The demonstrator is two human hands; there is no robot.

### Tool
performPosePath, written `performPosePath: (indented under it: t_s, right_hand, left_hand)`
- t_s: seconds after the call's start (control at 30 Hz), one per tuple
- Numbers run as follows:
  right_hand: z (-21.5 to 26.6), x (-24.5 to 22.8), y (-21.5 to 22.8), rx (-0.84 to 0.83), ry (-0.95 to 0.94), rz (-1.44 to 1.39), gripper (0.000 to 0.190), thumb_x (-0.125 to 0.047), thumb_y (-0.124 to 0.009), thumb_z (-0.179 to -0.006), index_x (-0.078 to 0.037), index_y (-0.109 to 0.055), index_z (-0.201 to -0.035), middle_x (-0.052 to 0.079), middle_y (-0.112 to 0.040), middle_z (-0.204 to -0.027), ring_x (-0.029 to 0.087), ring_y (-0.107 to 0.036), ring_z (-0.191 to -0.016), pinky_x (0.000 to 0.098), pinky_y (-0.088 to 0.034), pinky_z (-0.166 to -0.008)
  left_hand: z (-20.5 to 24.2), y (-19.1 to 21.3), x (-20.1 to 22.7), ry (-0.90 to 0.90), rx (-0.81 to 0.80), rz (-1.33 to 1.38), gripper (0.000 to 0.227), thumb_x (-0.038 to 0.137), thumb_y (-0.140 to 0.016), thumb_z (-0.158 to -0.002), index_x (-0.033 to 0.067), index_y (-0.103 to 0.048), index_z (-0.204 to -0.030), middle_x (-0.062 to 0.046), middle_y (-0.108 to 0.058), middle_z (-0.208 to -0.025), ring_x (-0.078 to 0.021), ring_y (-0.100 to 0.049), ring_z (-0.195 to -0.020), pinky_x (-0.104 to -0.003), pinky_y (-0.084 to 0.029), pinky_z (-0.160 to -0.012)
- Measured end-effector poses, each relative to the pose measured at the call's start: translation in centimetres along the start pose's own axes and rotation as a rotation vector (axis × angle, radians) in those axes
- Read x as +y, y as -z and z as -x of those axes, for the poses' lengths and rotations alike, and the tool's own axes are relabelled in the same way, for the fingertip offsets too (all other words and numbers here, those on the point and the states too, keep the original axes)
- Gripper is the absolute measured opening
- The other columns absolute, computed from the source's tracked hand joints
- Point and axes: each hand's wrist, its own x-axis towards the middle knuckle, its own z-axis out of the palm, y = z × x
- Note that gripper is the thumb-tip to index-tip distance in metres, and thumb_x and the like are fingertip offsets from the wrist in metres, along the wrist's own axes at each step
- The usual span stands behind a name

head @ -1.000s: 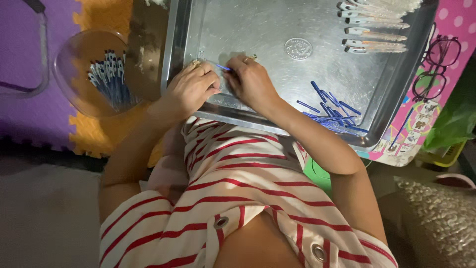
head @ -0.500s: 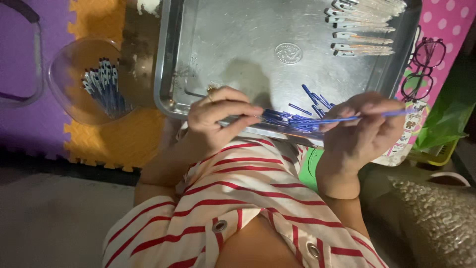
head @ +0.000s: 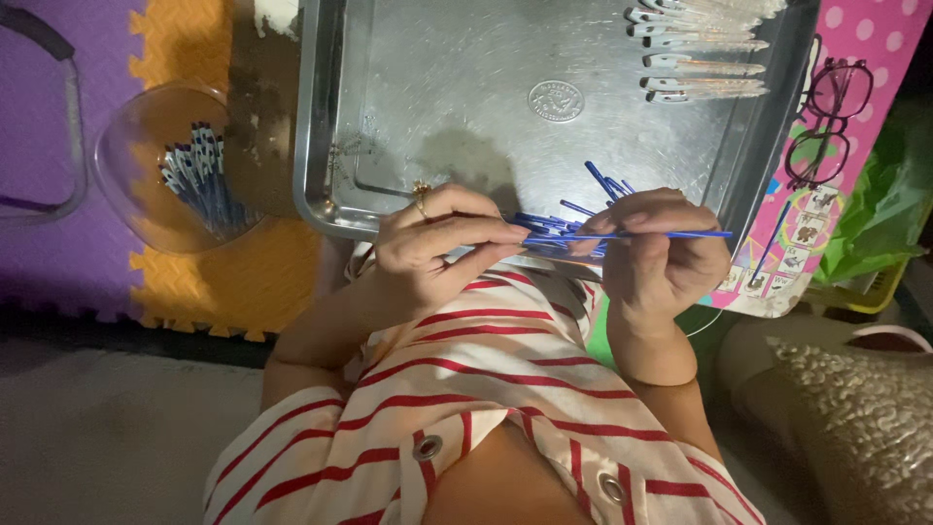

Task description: The person assembles pens by hand by inserting blue ink tubes into plastic barrels and attaching caps.

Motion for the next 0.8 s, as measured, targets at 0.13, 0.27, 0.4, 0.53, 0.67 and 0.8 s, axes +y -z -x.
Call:
performPosePath:
  t_s: [0.13, 0.27, 0.4, 0.53, 0.67, 0.8]
  right_hand:
    - [0.9, 1.3, 1.3, -0.018, -0.005, -0.037, 0.016, -0.006, -0.06, -0.103, 0.007, -0.061, -0.095, 0.028, -0.067, -0.08, 0.03, -0.072, -0.07, 0.0366, -0.065, -0.063]
    - [0.7, 1.7, 2.2, -0.065, -0.072, -0.068, 0.02, -0.003, -0.062, -0.101, 0.013, -0.06, -0.09, 0.032, -0.062, -0.078, 0.032, -0.07, -0.066, 0.0394, -0.062, -0.058]
    - [2.0, 2.3, 1.4, -0.079, -0.222, -0.1, 0.024, -0.009, -0.069, -0.099, 0.012, -0.066, -0.089, 0.032, -0.066, -0.08, 0.032, -0.071, -0.067, 0.036, -0.059, -0.055]
    - [3.9, 3.5, 2.9, 0.039, -0.371, -0.266, 0.035, -0.018, -0.075, -0.097, 0.013, -0.059, -0.102, 0.036, -0.067, -0.081, 0.034, -0.077, -0.064, 0.0378, -0.067, -0.055]
    - [2.8, 2.5, 3.1, 0.133, -0.439, -0.398, 0.035, -0.029, -0.065, -0.106, 0.003, -0.05, -0.106, 0.037, -0.07, -0.095, 0.038, -0.081, -0.08, 0.0378, -0.071, -0.065]
    - [0.9, 1.0, 4.2, 0.195, -0.668, -0.436, 0.02, -0.023, -0.075, -0.105, -0.007, -0.063, -0.109, 0.018, -0.071, -0.102, 0.023, -0.07, -0.077, 0.0264, -0.057, -0.061]
  left_hand:
    - [-0.1, 0.3, -0.1, -0.001, 0.005, -0.002, 0.014, 0.001, -0.085, -0.091, 0.0074, -0.083, -0.103, -0.009, -0.076, -0.095, -0.0212, -0.075, -0.081, -0.033, -0.063, -0.075]
    - [0.2, 0.1, -0.6, -0.072, -0.008, -0.116, 0.017, 0.001, -0.084, -0.092, 0.0096, -0.084, -0.107, -0.009, -0.077, -0.098, -0.0199, -0.076, -0.083, -0.03, -0.063, -0.075]
    - [0.1, -1.2, -0.9, -0.146, -0.04, -0.1, 0.017, -0.001, -0.08, -0.094, 0.0077, -0.083, -0.109, -0.009, -0.077, -0.097, -0.0206, -0.076, -0.081, -0.032, -0.065, -0.072]
    - [-1.2, -1.5, -1.0, -0.173, -0.023, -0.052, 0.016, -0.003, -0.08, -0.095, 0.0055, -0.081, -0.108, -0.013, -0.075, -0.094, -0.0204, -0.073, -0.078, -0.032, -0.064, -0.073]
    - [-3.7, -1.9, -0.6, -0.252, -0.075, -0.039, 0.007, 0.001, -0.075, -0.1, 0.0029, -0.08, -0.104, -0.011, -0.074, -0.094, -0.0256, -0.074, -0.078, -0.035, -0.062, -0.072]
    - [-6.7, -0.6, -1.6, -0.383, -0.424, -0.117, 0.021, 0.002, -0.078, -0.109, 0.0014, -0.065, -0.127, -0.014, -0.069, -0.115, -0.0296, -0.075, -0.104, -0.038, -0.06, -0.092]
